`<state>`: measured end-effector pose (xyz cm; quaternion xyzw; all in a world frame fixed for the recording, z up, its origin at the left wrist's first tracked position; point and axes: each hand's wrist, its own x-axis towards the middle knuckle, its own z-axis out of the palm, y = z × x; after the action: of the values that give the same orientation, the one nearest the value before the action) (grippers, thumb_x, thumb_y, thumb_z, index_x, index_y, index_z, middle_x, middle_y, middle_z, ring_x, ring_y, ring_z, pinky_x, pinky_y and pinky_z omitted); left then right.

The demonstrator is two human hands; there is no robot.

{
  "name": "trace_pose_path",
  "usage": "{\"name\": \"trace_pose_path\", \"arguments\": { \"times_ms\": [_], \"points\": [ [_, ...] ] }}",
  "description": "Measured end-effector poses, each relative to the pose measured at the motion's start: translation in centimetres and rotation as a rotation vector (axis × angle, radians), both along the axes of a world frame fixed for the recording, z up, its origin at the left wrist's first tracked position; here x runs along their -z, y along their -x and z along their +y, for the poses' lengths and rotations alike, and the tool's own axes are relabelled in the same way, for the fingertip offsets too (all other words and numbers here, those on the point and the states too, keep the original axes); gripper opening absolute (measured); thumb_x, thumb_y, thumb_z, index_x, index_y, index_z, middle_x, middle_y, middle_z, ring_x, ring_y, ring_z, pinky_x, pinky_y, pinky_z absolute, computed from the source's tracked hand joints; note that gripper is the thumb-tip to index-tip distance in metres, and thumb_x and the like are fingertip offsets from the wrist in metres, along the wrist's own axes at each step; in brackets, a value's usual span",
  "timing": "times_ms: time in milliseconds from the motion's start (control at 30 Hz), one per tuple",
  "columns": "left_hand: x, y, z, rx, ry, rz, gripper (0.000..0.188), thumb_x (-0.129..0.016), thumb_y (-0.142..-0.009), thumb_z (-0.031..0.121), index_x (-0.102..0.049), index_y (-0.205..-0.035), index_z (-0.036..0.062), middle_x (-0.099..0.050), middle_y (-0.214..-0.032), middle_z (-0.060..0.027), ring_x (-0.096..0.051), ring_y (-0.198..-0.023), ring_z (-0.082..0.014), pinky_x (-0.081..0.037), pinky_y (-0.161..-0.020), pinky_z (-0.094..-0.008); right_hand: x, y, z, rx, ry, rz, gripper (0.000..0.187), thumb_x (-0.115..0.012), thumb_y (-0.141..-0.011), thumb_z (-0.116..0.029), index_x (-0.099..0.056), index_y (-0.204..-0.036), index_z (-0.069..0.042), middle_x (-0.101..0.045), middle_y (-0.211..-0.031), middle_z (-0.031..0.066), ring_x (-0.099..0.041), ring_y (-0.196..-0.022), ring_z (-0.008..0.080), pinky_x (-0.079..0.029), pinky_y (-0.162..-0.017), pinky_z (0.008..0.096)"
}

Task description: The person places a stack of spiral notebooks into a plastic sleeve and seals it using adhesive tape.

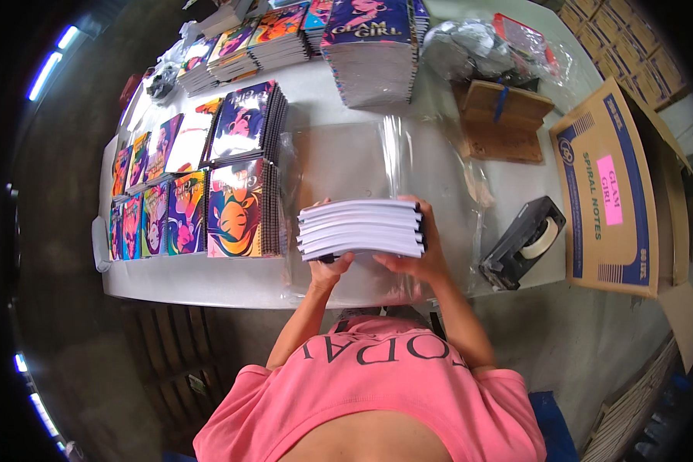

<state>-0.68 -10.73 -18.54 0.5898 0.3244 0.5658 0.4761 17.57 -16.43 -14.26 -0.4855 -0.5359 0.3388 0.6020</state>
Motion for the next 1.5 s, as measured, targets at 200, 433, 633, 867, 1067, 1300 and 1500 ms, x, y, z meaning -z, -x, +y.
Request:
{"name": "trace_pose_path", "arguments": {
  "times_ms": [200,433,633,867,1067,1300,1500],
  "points": [
    [1.6,0.5,1.4,0.180,-0.107,0.115,0.114,-0.091,-0.047,0.035,-0.032,-0.137,-0.0010,-0.046,-0.130,-0.0171,-0.047,-0.119,-0.0263,-0.039,-0.100,-0.0385,1.6,-1.6,0.0,-0.017,0.119,0.019,0.085,-0.087,-0.057,-0.020,-0.042,-0.128,-0.005,-0.049,-0.121,0.0103,-0.050,-0.111,0.0221,-0.040,-0.097,0.0347],
    [1.9,-0.6,0.6,0.042,0.040,0.127,0.103,-0.094,-0.044,0.027,-0.040,-0.127,-0.0025,-0.048,-0.129,-0.0184,-0.049,-0.117,-0.0273,-0.040,-0.100,-0.0379,4.9,-1.2,-0.3,0.109,0.113,-0.078,0.091,-0.089,-0.055,-0.025,-0.041,-0.128,-0.002,-0.049,-0.125,0.0135,-0.048,-0.117,0.0261,-0.038,-0.100,0.0369],
    [3.5,-0.4,0.9,0.039,-0.055,0.168,0.087,-0.083,-0.060,0.032,-0.041,-0.128,-0.0025,-0.052,-0.124,-0.0191,-0.050,-0.118,-0.0286,-0.036,-0.104,-0.0405,6.8,-1.5,-0.1,0.031,-0.033,-0.175,0.080,-0.072,-0.077,-0.023,-0.026,-0.138,0.000,-0.046,-0.131,0.0149,-0.040,-0.127,0.0287,-0.025,-0.110,0.0421],
    [3.8,0.5,0.8,0.007,-0.192,0.361,0.049,-0.071,-0.073,0.024,-0.052,-0.112,0.0015,-0.060,-0.111,-0.0139,-0.053,-0.116,-0.0294,-0.029,-0.107,-0.0472,8.2,-1.9,-1.0,0.121,-0.017,-0.407,0.048,-0.055,-0.088,-0.028,-0.047,-0.127,-0.001,-0.051,-0.127,0.0151,-0.044,-0.123,0.0295,-0.028,-0.109,0.0424],
    [5.7,0.6,0.1,0.013,-0.017,0.290,0.064,-0.082,-0.063,0.027,-0.053,-0.113,-0.0004,-0.064,-0.100,-0.0122,-0.062,-0.096,-0.0277,-0.049,-0.087,-0.0384,7.6,-1.9,-1.3,0.101,0.046,-0.491,0.067,-0.078,-0.073,-0.026,-0.047,-0.127,-0.002,-0.058,-0.117,0.0139,-0.050,-0.118,0.0257,-0.038,-0.102,0.0377],
    [-3.3,-0.6,5.0,0.174,0.598,0.820,0.077,-0.075,-0.064,0.055,-0.057,-0.113,-0.0019,-0.066,-0.096,-0.0201,-0.064,-0.093,-0.0298,-0.049,-0.082,-0.0387,-1.0,-3.0,5.0,-0.026,0.698,0.167,0.042,-0.087,-0.061,-0.026,-0.068,-0.088,0.001,-0.069,-0.081,0.0107,-0.065,-0.073,0.0171,-0.053,-0.067,0.0299],
    [0.0,2.0,3.2,-0.240,0.096,1.285,0.065,-0.046,-0.090,0.048,-0.035,-0.140,0.0071,-0.019,-0.145,-0.0322,-0.020,-0.135,-0.0435,-0.020,-0.108,-0.0520,3.5,-5.5,5.8,0.020,0.972,0.291,0.045,-0.087,-0.060,-0.025,-0.068,-0.090,0.003,-0.069,-0.085,0.0115,-0.066,-0.075,0.0163,-0.054,-0.070,0.0288]
  ]
}}
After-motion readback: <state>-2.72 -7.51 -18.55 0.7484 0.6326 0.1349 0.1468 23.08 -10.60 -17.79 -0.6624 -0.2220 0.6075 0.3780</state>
